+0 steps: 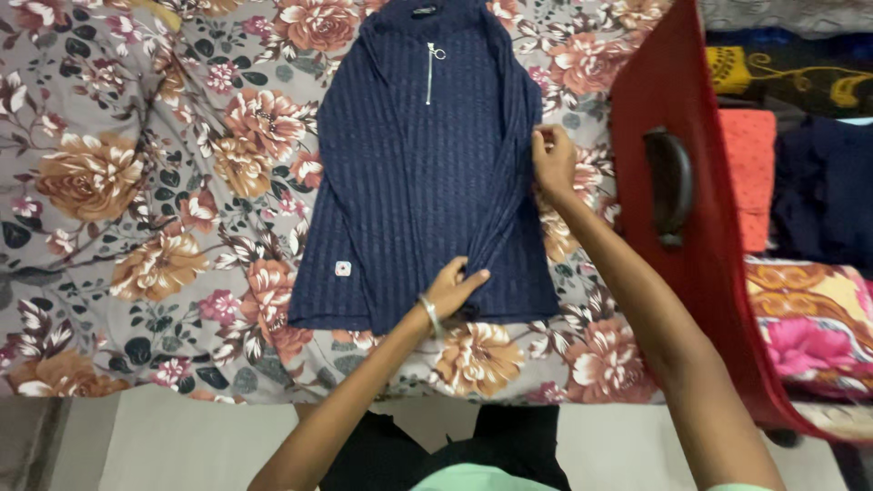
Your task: The person folds several pieces of clothing including a textured blue sweater and a white striped shirt on a floral bedspread and packs them into a red suitcase.
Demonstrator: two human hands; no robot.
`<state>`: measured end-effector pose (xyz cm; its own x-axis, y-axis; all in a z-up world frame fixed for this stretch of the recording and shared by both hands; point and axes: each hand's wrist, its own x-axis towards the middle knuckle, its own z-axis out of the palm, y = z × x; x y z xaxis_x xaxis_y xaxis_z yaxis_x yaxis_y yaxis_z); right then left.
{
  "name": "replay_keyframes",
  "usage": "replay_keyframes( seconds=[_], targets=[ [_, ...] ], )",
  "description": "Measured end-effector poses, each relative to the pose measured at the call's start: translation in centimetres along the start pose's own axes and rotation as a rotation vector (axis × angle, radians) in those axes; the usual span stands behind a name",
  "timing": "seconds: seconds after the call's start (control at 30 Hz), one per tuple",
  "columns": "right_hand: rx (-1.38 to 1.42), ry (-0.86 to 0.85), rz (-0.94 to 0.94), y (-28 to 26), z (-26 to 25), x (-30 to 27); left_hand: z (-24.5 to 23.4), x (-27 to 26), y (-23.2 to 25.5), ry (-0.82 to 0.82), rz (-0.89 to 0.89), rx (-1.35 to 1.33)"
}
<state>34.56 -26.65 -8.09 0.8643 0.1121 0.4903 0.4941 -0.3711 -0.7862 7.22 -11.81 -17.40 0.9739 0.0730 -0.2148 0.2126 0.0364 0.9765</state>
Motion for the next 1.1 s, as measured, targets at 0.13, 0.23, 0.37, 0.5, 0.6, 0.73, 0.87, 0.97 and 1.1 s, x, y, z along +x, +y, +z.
replay_keyframes(
  seconds=[0.13,0.23,0.37,0.5,0.6,0.73,0.87,0.97,1.1],
  targets=[
    [-0.192,-0.059,-0.076,0.9,4.6,4.5,-2.0,-1.3,-0.2,-0.074,-0.147,-0.063],
    [-0.419,0.002,-0.283,3.5,7.4,7.1,-1.0,-1.0,-1.3,-0.009,0.126,-0.206],
    [-0.417,0.020,-0.223,4.0,9.4,8.8,-1.1,-1.7,0.6,0.003,0.194,-0.029],
    [-0.188,-0.266,-0.233,-3.6,8.9,5.7,-3.8,-6.7,4.8,-0.173,0.058,0.231],
    [-0.046,-0.610,-0.371,-8.5,7.9,3.3,-5.8,-8.6,5.8,-0.174,0.159,0.307],
    [-0.257,-0.329,-0.609,-6.5,8.1,1.1,-6.0,-9.4,4.9,-0.039,-0.257,0.093],
    [-0.499,-0.089,-0.196,0.6,8.2,1.6,-6.9,-9.1,3.7,-0.036,-0.088,-0.210],
    [-0.346,-0.203,0.229,4.8,7.2,4.1,-7.9,-10.6,4.7,-0.005,-0.093,-0.156],
    [-0.416,-0.031,-0.061,5.5,6.4,5.5,-9.1,-12.5,5.5,0.028,-0.081,-0.103]
  ],
)
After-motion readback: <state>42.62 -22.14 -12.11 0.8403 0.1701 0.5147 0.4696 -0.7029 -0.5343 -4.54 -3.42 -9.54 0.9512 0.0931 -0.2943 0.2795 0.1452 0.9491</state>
